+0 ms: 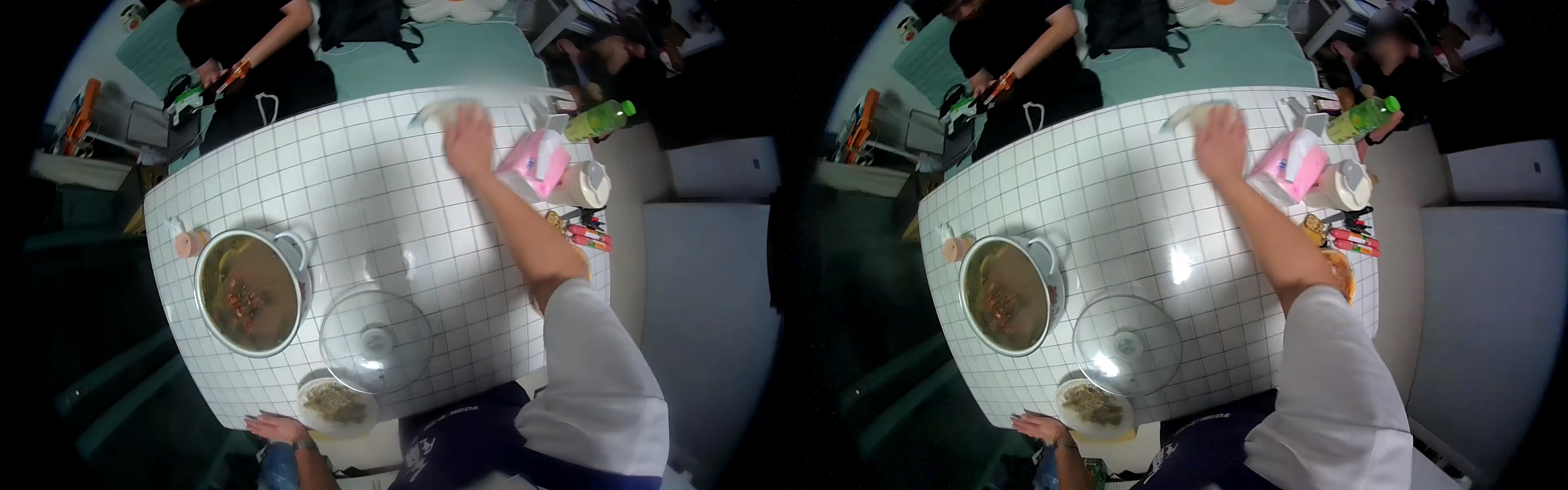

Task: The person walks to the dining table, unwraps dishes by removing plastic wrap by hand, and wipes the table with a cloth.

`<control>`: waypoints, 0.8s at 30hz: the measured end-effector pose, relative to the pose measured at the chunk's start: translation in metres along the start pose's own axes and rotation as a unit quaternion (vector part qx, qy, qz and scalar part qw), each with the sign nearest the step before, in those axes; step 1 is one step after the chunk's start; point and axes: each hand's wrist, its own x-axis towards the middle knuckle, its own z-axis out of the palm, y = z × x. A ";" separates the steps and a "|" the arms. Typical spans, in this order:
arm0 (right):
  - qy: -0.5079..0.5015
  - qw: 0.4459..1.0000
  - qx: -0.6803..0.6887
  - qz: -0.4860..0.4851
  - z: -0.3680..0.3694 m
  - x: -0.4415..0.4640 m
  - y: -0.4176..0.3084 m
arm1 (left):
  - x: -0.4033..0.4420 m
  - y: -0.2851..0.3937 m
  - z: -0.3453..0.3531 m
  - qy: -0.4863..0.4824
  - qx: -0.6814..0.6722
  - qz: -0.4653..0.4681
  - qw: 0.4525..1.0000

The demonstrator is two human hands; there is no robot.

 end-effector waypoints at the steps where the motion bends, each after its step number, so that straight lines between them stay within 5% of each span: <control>1: 0.000 0.999 -0.013 0.038 0.013 0.023 0.008 | -0.001 0.003 -0.002 -0.010 0.011 -0.003 1.000; 6: -0.094 0.991 0.067 0.061 0.025 0.089 -0.047 | -0.003 0.018 -0.008 -0.001 0.032 -0.016 0.999; 8: -0.115 0.985 0.067 -0.114 0.019 0.076 -0.102 | -0.003 0.017 -0.010 -0.017 0.039 -0.008 0.999; 11: -0.028 0.962 0.141 -0.233 0.025 0.050 -0.175 | -0.003 0.020 -0.012 -0.030 0.019 -0.033 0.999; 15: -0.050 0.892 0.202 -0.401 -0.003 0.009 -0.227 | -0.001 0.028 -0.014 -0.038 -0.034 -0.053 0.997; 22: -0.220 0.778 0.216 -0.547 -0.088 -0.075 -0.154 | -0.002 0.038 -0.017 -0.013 -0.048 -0.058 0.997; 24: -0.237 0.740 0.104 -0.621 -0.091 -0.071 -0.135 | -0.001 0.035 -0.015 -0.022 -0.021 -0.055 0.998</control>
